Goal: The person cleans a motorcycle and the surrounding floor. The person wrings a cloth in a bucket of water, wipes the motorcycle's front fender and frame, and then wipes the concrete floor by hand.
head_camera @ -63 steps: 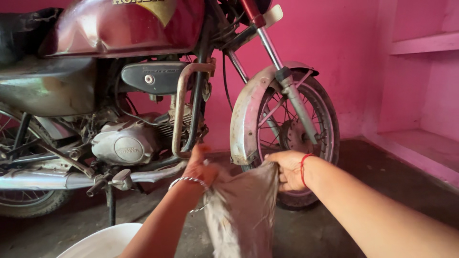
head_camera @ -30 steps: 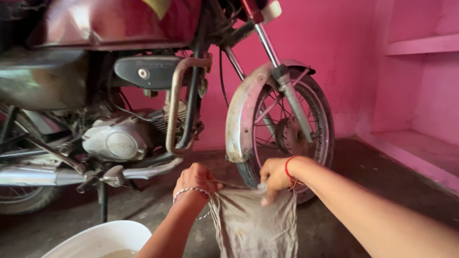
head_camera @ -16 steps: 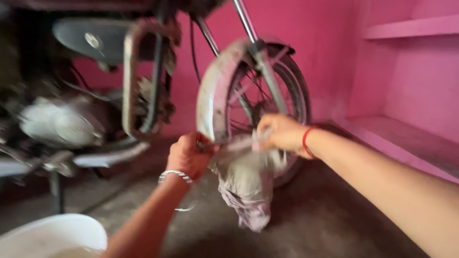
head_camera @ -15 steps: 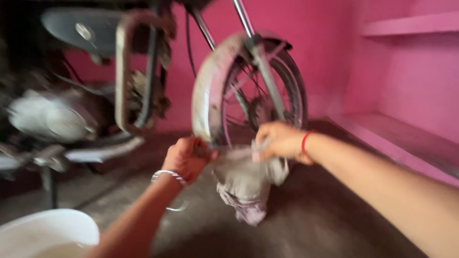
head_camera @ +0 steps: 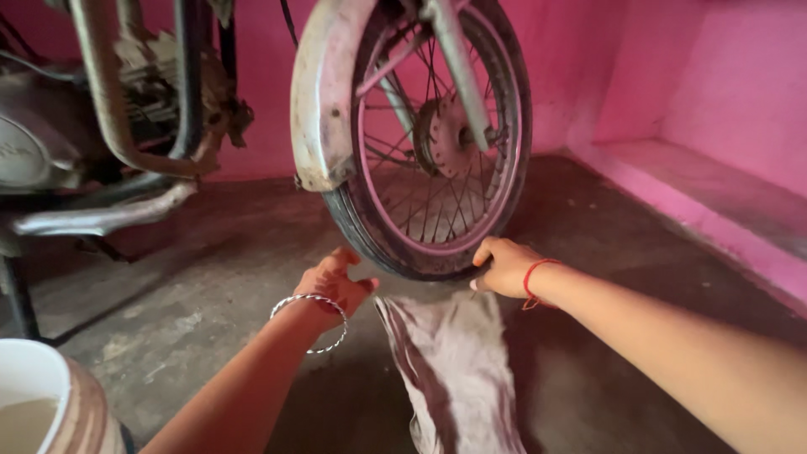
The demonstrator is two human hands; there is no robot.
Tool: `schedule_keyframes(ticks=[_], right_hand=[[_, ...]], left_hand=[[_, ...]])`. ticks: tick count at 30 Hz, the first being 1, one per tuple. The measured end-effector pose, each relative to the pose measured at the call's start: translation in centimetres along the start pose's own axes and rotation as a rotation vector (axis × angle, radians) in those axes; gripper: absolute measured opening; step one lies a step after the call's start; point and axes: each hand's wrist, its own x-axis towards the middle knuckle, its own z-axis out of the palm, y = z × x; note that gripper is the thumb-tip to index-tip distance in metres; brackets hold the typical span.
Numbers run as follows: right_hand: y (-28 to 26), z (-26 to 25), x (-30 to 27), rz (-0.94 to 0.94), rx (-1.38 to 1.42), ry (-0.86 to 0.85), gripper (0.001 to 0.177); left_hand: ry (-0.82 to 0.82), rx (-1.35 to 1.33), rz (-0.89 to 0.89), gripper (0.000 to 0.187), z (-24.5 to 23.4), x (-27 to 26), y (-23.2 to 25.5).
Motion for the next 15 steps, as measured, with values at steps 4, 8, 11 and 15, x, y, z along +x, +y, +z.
schedule_keyframes(ticks=[4, 8, 11, 15], right_hand=[[0.5, 6.1, 0.9, -0.08, -0.044, -0.131, 0.076], [-3.8, 11.5, -3.8, -0.078, -0.384, -0.513, 0.105], [-6.2, 14.3, -8.8, 0.056, -0.275, -0.676, 0.108], [-6.7, 18.1, -10.2, 0.072, -0.38, -0.485, 0.089]], left_hand=[[-0.068, 0.014, -0.095, 0.059, 2.6, -0.8, -1.8], [-0.123, 0.026, -0.087, 0.058, 5.5, -1.3, -3.6], [-0.136, 0.061, -0.081, 0.054, 7.7, -1.2, -5.0], [-0.171, 0.057, -0.111, 0.053, 10.7, -1.3, -7.0]])
